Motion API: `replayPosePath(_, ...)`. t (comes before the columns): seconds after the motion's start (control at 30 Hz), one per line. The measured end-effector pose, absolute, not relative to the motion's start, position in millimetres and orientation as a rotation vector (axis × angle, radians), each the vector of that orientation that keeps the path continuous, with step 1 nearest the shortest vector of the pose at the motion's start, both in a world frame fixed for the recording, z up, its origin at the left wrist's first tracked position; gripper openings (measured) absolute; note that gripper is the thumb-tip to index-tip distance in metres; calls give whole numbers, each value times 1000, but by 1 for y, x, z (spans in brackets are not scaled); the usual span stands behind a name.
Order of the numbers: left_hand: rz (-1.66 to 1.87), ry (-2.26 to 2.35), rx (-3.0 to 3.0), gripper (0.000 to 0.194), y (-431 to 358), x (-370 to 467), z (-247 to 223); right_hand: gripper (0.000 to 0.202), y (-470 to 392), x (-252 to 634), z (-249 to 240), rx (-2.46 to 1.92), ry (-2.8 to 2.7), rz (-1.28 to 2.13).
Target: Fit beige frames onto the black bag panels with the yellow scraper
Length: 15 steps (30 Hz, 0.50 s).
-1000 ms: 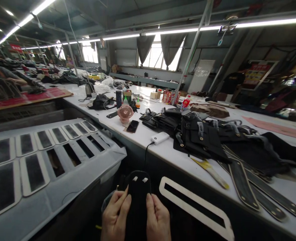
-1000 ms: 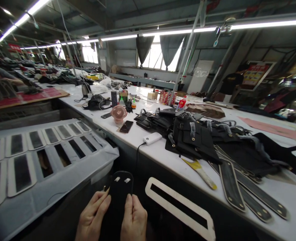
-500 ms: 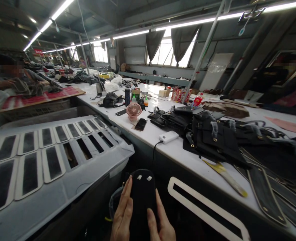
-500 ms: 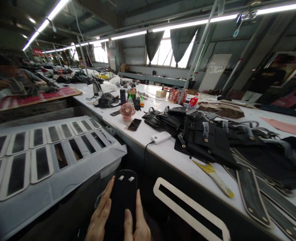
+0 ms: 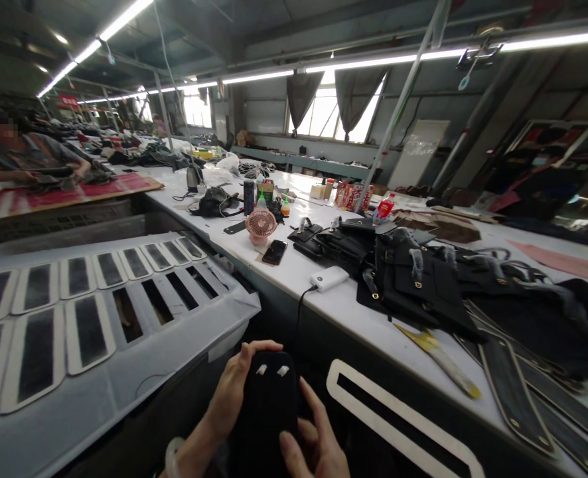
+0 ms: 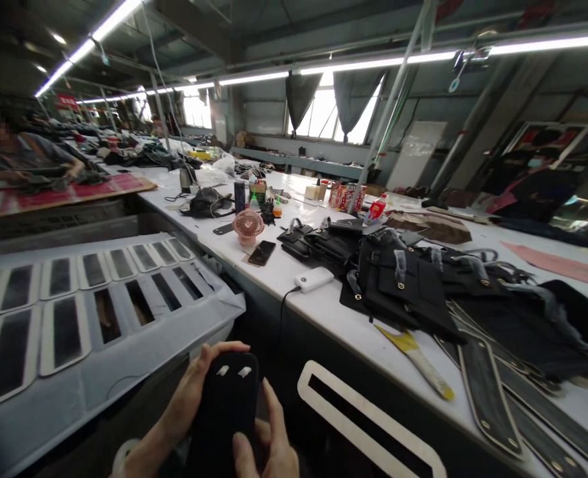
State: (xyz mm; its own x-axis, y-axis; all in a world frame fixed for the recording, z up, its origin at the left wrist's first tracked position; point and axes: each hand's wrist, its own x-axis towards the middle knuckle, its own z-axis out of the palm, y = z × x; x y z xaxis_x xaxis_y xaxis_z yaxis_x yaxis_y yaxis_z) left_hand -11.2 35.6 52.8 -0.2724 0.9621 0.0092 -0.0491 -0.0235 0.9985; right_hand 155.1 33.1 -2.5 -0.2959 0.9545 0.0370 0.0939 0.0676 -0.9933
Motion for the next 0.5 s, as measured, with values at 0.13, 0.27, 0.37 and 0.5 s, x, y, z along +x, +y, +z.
replayPosePath(0.13, 1534, 1371, 1169, 57, 34, -6, 49, 58, 74, 159, 34, -1020, -1910, 1141)
replayPosePath(0.27, 1547, 1345, 1174, 56, 33, -2, 48, 43, 92, 146, 57, -947, -2092, 818)
replayPosePath(0.37, 1585, 1284, 1136, 54, 35, -3, 48, 27, 93, 140, 57, -789, -2050, 591)
replayPosePath(0.5, 1592, 1277, 1117, 59, 38, -4, 45, 23, 91, 143, 50, -559, -1996, 478)
